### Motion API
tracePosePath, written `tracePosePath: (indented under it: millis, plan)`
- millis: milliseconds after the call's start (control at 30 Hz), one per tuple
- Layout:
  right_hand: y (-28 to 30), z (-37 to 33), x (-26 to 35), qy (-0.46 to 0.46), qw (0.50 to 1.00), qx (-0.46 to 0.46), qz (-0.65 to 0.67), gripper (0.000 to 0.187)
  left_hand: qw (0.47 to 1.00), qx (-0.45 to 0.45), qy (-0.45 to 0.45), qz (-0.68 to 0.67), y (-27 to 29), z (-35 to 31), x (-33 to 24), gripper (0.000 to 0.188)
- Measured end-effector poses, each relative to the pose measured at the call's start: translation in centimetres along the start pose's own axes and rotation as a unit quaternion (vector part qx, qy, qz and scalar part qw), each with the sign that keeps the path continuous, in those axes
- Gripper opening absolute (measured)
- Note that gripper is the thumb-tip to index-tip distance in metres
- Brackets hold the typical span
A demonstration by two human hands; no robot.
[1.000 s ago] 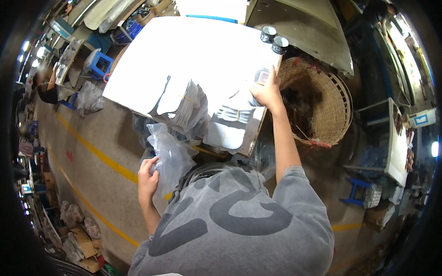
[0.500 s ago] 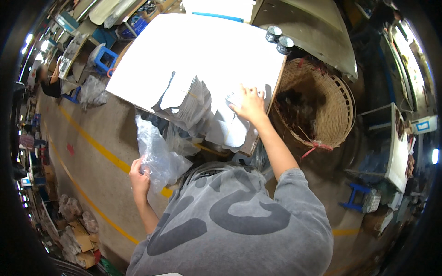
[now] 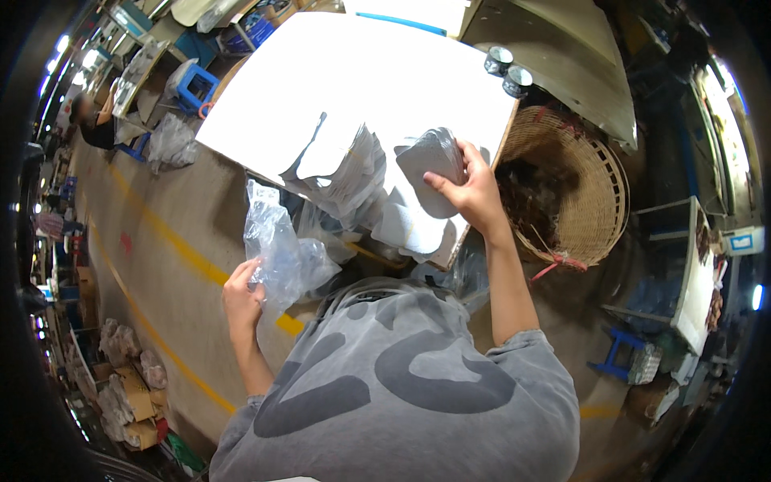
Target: The person places small white rectangular objects into a clear plastic bag on a white table, then ties the bag closed with a rubber band. The person then walks to another table where another worker is present.
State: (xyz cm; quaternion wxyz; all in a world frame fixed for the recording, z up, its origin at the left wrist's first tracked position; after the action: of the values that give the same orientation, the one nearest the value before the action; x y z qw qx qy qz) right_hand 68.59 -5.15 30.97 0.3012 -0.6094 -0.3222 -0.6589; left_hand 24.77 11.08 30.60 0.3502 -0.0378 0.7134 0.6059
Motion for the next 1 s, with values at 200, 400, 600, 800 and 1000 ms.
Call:
tracePosePath:
  millis: [200,400,600,800,1000]
  plan:
    - [-10.9,-5.4,9.0,0.146,0.925,0.247,0.250,0.092,0.993,0.022,-0.116,-0.009,-2.5,-0.3,-4.0,0.045]
    - [-25.6,-10.4,-0.2,-0.323,0.664,0.412,0.534,0.064,0.937,-0.036,-0.016,-0.347,-2.6,0.5,-1.8,0.020]
    - [-27.7,-12.7,-7.5,-0.412,0.783,0.409,0.222,0.048,0.880,-0.217,0.041,-0.421,4.4,-1.4,2.3,0.031]
    - [-28.5,-11.1,-3.1,-0.446,0.689,0.390,0.417,0.051,0.968,-0.188,-0.106,-0.129,6.6,-3.1,-4.4,0.033]
    - [-30.8,-7.7,-2.4,-0.199,0.843,0.254,0.430,0.041,0.988,-0.101,-0.099,-0.059,5.2,-4.6,-10.4,0.029]
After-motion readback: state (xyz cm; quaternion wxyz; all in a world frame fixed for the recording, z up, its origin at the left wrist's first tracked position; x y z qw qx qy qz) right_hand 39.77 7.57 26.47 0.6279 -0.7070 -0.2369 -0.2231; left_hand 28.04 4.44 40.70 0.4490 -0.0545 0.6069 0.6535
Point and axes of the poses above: each hand's wrist, its own z-axis towards the middle knuckle, its own y-axis out of the back of the hand, x = y × z, the point moved 9 cm from there along z, towards the middle knuckle, and after that the axes turned 2 degrees about y, right-handed, at the moved point
